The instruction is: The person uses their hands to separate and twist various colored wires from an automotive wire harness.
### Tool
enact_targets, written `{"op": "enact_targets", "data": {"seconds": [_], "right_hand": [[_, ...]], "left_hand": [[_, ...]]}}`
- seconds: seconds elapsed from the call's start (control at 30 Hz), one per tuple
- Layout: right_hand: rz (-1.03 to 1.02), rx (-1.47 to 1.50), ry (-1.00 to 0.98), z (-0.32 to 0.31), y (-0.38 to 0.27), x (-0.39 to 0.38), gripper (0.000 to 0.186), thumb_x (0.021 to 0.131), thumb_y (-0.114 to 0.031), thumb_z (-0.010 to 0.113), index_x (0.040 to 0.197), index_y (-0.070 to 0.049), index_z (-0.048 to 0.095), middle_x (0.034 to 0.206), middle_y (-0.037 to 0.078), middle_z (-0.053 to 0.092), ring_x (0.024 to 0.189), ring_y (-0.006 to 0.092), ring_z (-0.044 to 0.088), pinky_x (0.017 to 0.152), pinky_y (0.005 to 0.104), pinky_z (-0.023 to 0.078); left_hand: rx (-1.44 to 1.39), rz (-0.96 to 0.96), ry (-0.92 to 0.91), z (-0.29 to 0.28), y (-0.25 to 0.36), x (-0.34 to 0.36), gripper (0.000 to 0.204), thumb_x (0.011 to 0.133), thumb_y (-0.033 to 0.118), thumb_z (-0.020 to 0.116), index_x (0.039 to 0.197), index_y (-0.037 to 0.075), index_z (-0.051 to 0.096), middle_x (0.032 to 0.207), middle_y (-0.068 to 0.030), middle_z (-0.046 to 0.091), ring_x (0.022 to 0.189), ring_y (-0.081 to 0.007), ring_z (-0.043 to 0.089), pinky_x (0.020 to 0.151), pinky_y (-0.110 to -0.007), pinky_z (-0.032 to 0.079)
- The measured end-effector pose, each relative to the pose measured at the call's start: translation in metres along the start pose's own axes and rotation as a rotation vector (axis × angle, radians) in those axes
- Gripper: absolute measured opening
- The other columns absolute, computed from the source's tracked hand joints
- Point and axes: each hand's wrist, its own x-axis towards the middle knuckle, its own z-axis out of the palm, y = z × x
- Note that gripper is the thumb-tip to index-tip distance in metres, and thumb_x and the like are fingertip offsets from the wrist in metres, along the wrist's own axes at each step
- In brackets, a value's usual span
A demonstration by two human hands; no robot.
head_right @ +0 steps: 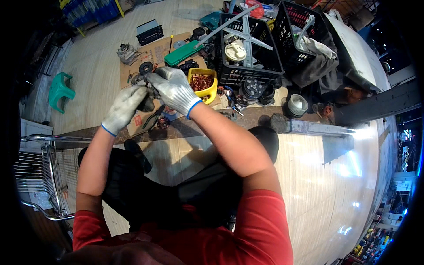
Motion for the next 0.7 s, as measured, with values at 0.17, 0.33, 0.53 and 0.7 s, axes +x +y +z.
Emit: {"op": "enact_targets", "data": {"seconds": [0.17,0.33,0.53,0.7], "right_hand": [[-0.195,-0.124,-0.010,-0.008,0.002,-0.002,0.021,0.087,-0.011,0.062,0.106,-0.005,0.069,0.091,0.018,0.066,0.082,0.0364,0.065,0.070,0.0436,0.052],[-0.193,-0.334,0.065,0.003,0.006,-0.003,0.021,0.088,-0.017,0.062,0.103,-0.005,0.069,0.097,0.020,0.067,0.089,0.0382,0.066,0.074,0.0447,0.052],[-0.293,-0.464,0.101,0.002,-0.006,0.001,0.024,0.092,-0.020,0.062,0.098,0.002,0.068,0.090,0.022,0.066,0.089,0.0398,0.065,0.072,0.0430,0.050],[-0.370,-0.940,0.035,-0.016,-0.005,-0.002,0.010,0.080,-0.017,0.064,0.075,-0.009,0.063,0.070,0.008,0.065,0.067,0.0271,0.068,0.060,0.0395,0.053]], "left_hand": [[-0.522,-0.272,-0.193,-0.002,0.021,-0.006,0.031,0.104,0.023,0.054,0.109,-0.004,0.067,0.092,-0.0074,0.068,0.078,-0.0127,0.064,0.073,-0.027,0.052],[0.453,0.080,0.165,0.013,0.013,-0.001,0.026,0.098,0.025,0.058,0.094,0.001,0.068,0.080,-0.0190,0.067,0.074,-0.0325,0.067,0.069,-0.042,0.053],[0.842,0.281,0.290,0.017,-0.001,0.000,0.023,0.094,0.024,0.065,0.106,0.004,0.066,0.087,-0.0191,0.069,0.080,-0.0387,0.068,0.069,-0.046,0.054],[0.566,0.099,0.273,-0.011,0.030,-0.008,0.038,0.095,0.037,0.063,0.100,0.000,0.069,0.086,-0.0203,0.070,0.092,-0.0384,0.069,0.079,-0.047,0.054]]}}
